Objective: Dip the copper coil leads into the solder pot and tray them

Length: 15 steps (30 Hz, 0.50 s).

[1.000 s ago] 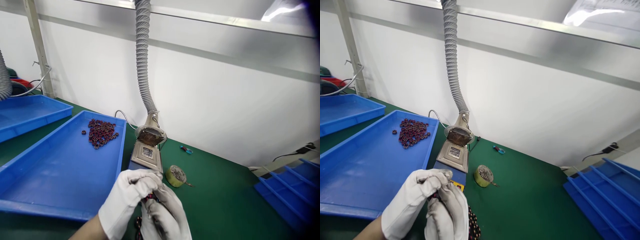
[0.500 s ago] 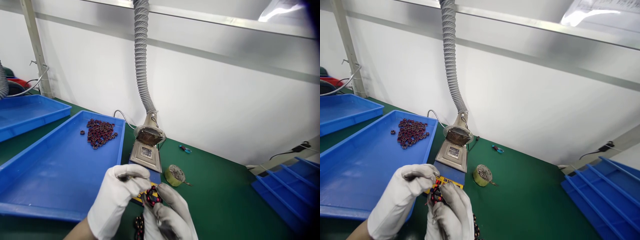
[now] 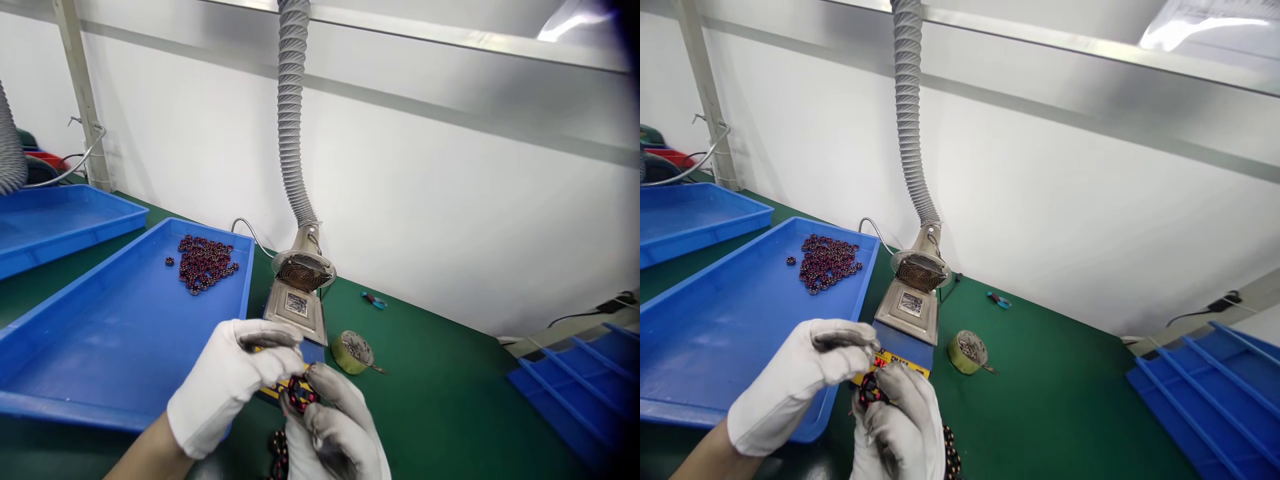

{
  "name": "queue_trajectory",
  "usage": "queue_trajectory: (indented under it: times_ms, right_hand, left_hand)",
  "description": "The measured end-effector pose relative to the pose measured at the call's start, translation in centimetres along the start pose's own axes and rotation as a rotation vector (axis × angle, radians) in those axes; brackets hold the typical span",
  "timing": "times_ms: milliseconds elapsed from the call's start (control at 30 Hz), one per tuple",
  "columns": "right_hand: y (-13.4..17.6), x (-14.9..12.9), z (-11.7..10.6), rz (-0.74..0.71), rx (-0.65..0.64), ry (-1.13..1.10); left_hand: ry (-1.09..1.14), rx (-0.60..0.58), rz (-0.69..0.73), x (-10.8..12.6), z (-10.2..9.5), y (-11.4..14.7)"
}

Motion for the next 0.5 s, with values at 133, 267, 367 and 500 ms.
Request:
queue_trajectory:
  times_ms: [133, 267, 367, 500]
  right_hand:
    - [0.0, 0.6, 0.0, 0.106, 0.1, -0.125]
    - [-1.6, 3.2, -0.6, 0.345, -0.027, -0.273]
    - [-4.4, 6.0, -0.6, 0.515, -0.297, -0.258]
    - [-8.3, 10.4, -0.5, 0.753, -0.383, -0.263]
  left_hand:
    - [0.028, 0.262, 0.221, 2.2, -3.5, 0.6]
    - [-0.441, 0.219, 0.173, 1.5, -5.4, 1.2]
    - [-0.942, 0.011, 0.254, -1.0, -6.1, 2.2]
    - [-1.508, -0.236, 0.363, -6.4, -7.2, 3.9]
Point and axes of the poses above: each hand's wrist, its own y-axis away from the middle knuckle, its own z-axis out of the palm, x = y × z, the point moved 7 cm from there along -y, towards the middle knuckle, and after that the axes turned 4 degrees about -x, right-handed, at the moved point
